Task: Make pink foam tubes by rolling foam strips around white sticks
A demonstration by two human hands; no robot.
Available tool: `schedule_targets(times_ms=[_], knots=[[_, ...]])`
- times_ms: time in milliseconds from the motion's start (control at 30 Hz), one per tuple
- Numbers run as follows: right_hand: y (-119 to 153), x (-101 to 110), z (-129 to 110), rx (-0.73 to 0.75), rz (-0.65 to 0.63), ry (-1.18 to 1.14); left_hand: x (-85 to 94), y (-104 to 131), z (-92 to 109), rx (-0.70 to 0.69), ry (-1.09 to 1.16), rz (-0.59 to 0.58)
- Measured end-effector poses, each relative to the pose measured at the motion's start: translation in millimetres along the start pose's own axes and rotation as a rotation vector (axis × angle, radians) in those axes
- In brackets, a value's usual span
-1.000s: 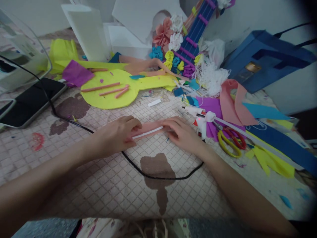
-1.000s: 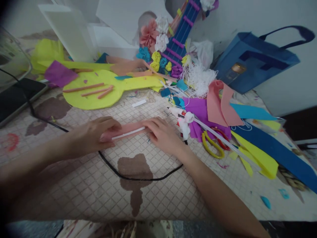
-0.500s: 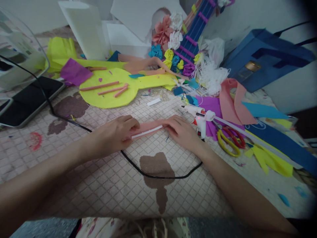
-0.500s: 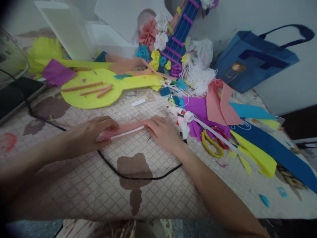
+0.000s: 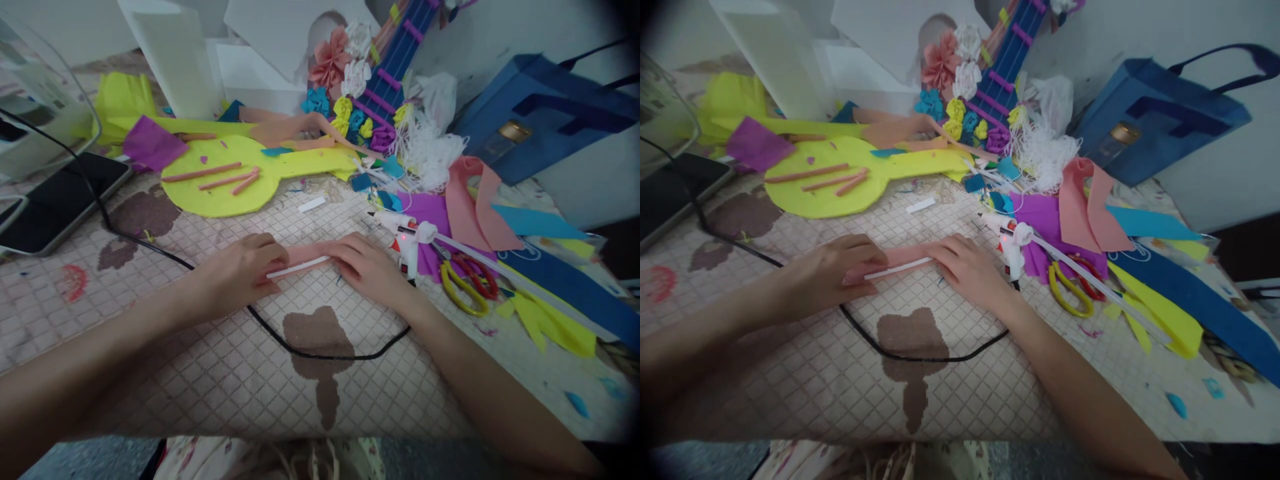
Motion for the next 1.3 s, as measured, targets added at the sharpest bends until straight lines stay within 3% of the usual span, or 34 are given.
schedule_targets(times_ms=[500, 1300], knots=[[4.1, 0.4, -2.0, 0.005, -0.006, 0.030, 5.7, 2.4, -3.1, 0.012, 0.027, 0.071], [7.9, 2.0, -7.0, 0.048, 0.011, 0.074, 7.1, 4.0, -8.8, 0.017, 0.097, 0.043]])
Point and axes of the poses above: each hand's wrist, its own y-axis away from the middle knuckle, its own x-axis out of the back of the hand, z = x × y, the point moved 9 cm from there along -y, towards the middle knuckle, and after that the axes turned 9 degrees about -x, right-handed, at the moved point
